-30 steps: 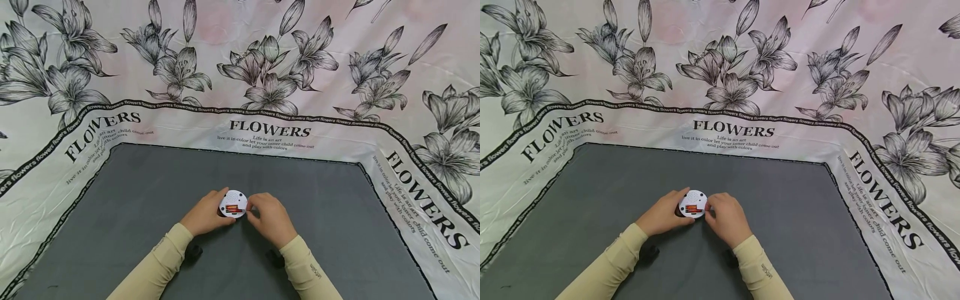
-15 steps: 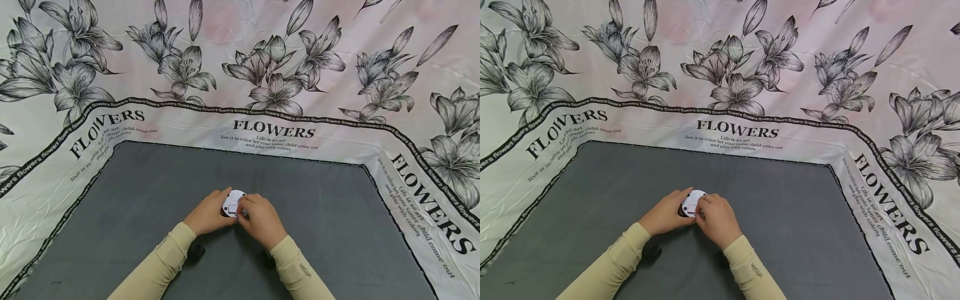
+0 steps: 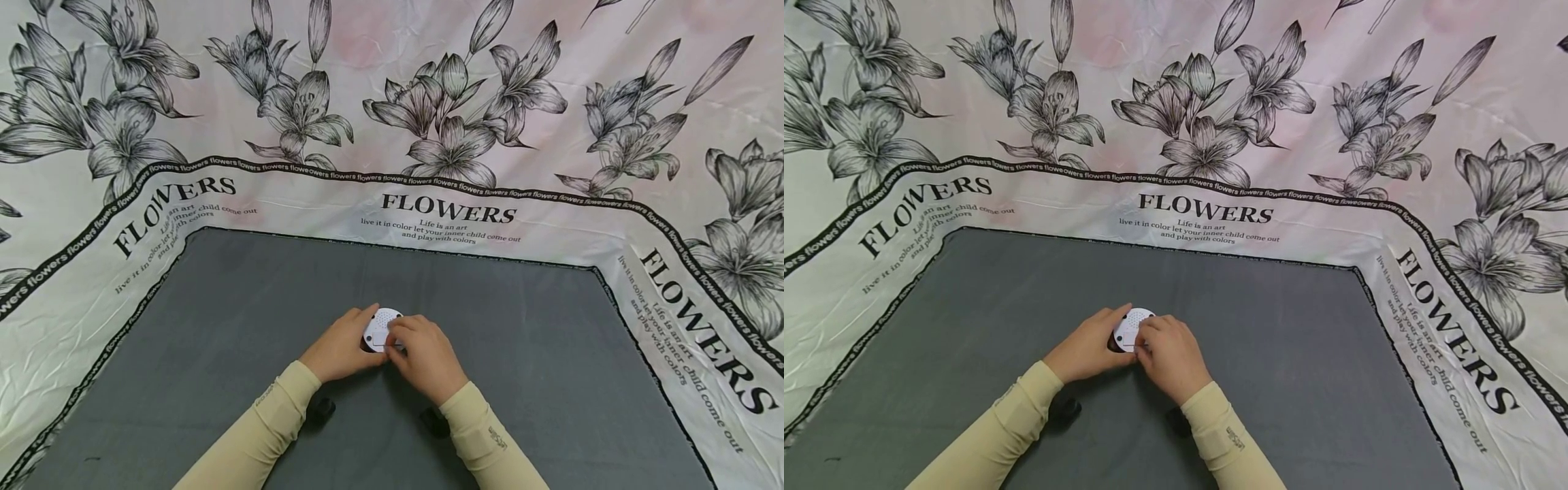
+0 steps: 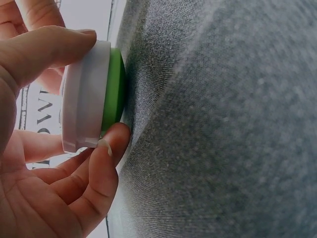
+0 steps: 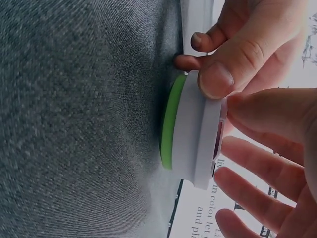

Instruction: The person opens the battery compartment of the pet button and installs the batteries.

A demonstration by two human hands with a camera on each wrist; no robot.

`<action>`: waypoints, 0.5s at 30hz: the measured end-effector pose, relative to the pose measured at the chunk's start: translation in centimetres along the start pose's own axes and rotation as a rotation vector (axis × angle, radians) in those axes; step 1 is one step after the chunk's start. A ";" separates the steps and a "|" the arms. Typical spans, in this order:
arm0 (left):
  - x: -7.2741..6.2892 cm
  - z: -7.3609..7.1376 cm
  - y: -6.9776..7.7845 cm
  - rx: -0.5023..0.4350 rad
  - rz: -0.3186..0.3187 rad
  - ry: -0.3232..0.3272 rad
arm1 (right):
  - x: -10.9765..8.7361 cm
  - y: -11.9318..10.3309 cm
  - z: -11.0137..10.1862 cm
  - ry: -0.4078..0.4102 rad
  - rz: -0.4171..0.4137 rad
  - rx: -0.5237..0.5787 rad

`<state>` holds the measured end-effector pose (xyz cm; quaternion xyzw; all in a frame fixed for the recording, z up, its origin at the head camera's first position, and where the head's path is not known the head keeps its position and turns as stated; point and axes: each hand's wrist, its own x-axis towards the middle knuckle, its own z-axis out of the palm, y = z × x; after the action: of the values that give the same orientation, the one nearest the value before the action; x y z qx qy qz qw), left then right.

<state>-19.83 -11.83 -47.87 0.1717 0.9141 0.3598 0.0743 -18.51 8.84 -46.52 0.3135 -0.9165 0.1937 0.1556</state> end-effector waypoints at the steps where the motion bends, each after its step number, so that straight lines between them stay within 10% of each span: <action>1: 0.0 0.0 0.0 0.000 -0.002 0.000 | 0.0 0.1 0.0 0.001 0.016 0.011; 15: 0.1 0.3 0.0 0.007 -0.022 -0.014 | 0.1 0.5 0.3 -0.037 0.261 0.228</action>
<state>-19.88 -11.64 -48.10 0.1645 0.9166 0.3546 0.0840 -18.93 9.03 -46.87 0.2108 -0.9242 0.3094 0.0756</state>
